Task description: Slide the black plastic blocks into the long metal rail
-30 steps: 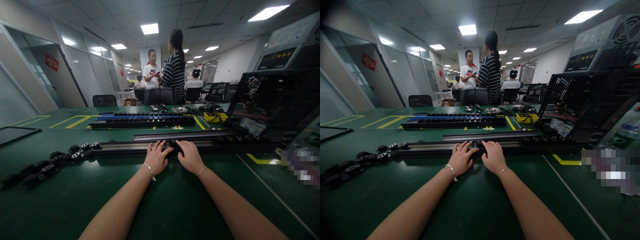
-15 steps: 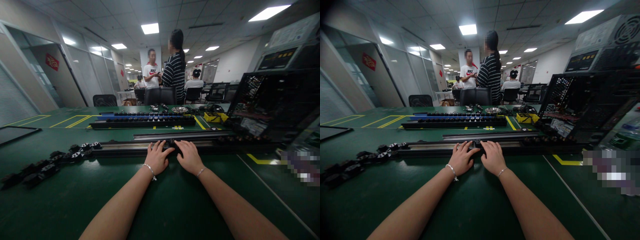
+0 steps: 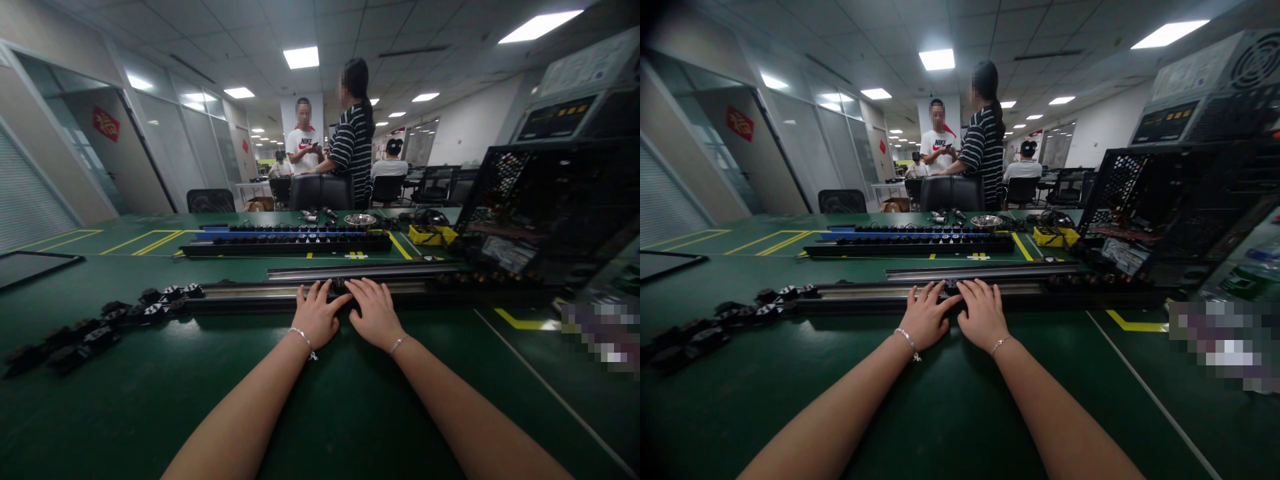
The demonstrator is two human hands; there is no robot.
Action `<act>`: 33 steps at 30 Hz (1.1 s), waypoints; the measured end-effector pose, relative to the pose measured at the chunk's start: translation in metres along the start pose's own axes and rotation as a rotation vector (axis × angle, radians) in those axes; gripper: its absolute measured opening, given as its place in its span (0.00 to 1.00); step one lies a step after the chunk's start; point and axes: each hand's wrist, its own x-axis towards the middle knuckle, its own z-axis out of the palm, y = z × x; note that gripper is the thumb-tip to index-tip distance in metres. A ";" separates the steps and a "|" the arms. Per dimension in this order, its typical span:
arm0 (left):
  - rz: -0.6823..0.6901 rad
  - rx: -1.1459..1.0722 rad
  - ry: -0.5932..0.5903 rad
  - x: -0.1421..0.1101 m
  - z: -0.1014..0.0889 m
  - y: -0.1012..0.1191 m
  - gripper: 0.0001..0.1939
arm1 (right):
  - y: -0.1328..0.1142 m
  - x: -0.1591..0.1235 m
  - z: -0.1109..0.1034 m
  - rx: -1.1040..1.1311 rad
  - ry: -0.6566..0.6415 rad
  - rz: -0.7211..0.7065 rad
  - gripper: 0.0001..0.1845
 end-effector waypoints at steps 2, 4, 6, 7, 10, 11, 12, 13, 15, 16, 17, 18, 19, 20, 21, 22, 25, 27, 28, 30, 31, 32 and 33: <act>-0.013 0.007 -0.013 0.001 -0.001 0.002 0.33 | -0.002 0.000 0.001 0.002 -0.006 -0.005 0.32; -0.025 0.014 -0.024 0.002 -0.002 0.004 0.33 | -0.004 0.000 0.001 0.005 -0.007 -0.009 0.32; -0.039 0.018 -0.034 0.003 -0.003 0.006 0.33 | -0.006 0.001 0.002 0.004 -0.006 -0.011 0.32; -0.050 0.019 -0.041 0.004 -0.003 0.007 0.33 | -0.006 0.001 0.002 0.003 -0.004 -0.012 0.31; -0.094 0.021 -0.064 0.007 -0.003 0.010 0.33 | -0.008 0.001 0.003 0.001 0.002 -0.018 0.32; -0.108 0.022 -0.068 0.008 -0.003 0.011 0.33 | -0.008 0.001 0.003 0.001 0.003 -0.022 0.32; -0.120 0.022 -0.066 0.008 -0.002 0.011 0.33 | -0.008 0.001 0.004 0.000 0.005 -0.025 0.32; -0.128 0.022 -0.062 0.009 -0.002 0.012 0.32 | -0.008 0.001 0.004 -0.003 0.008 -0.029 0.32; -0.138 0.023 -0.046 0.010 0.000 0.013 0.31 | -0.007 0.000 0.004 -0.015 0.015 -0.034 0.32; -0.140 0.023 -0.038 0.010 0.000 0.013 0.30 | -0.006 0.000 0.005 -0.023 0.020 -0.036 0.32; -0.141 0.024 -0.032 0.010 0.001 0.013 0.30 | -0.005 0.000 0.005 -0.032 0.025 -0.039 0.32; -0.143 0.026 -0.028 0.010 0.001 0.013 0.30 | -0.004 -0.001 0.006 -0.042 0.028 -0.042 0.33; -0.146 0.027 -0.025 0.010 0.001 0.013 0.30 | -0.003 -0.001 0.007 -0.052 0.033 -0.041 0.33; -0.147 0.027 -0.021 0.010 0.002 0.012 0.30 | -0.002 -0.001 0.008 -0.063 0.039 -0.036 0.33; -0.147 0.026 -0.018 0.010 0.002 0.012 0.30 | 0.000 -0.002 0.009 -0.074 0.044 -0.030 0.33; -0.145 0.023 -0.012 0.009 0.002 0.011 0.30 | 0.002 -0.002 0.009 -0.084 0.050 -0.022 0.32; -0.140 0.016 0.006 0.008 0.003 0.009 0.29 | 0.007 -0.002 0.010 -0.108 0.068 -0.005 0.26; -0.140 0.016 0.015 0.008 0.004 0.007 0.29 | 0.010 -0.001 0.009 -0.119 0.081 0.007 0.20; -0.140 0.016 0.017 0.007 0.004 0.007 0.29 | 0.011 -0.001 0.007 -0.124 0.085 0.013 0.18; -0.136 0.014 0.018 0.007 0.004 0.006 0.29 | 0.012 -0.001 0.005 -0.134 0.082 0.019 0.15; -0.135 0.014 0.017 0.007 0.004 0.006 0.29 | 0.012 0.000 0.004 -0.139 0.075 0.021 0.14; -0.136 0.014 0.013 0.007 0.003 0.006 0.29 | 0.012 0.000 0.003 -0.145 0.069 0.025 0.13; -0.140 0.015 0.008 0.006 0.003 0.006 0.30 | 0.012 0.000 0.002 -0.154 0.065 0.032 0.12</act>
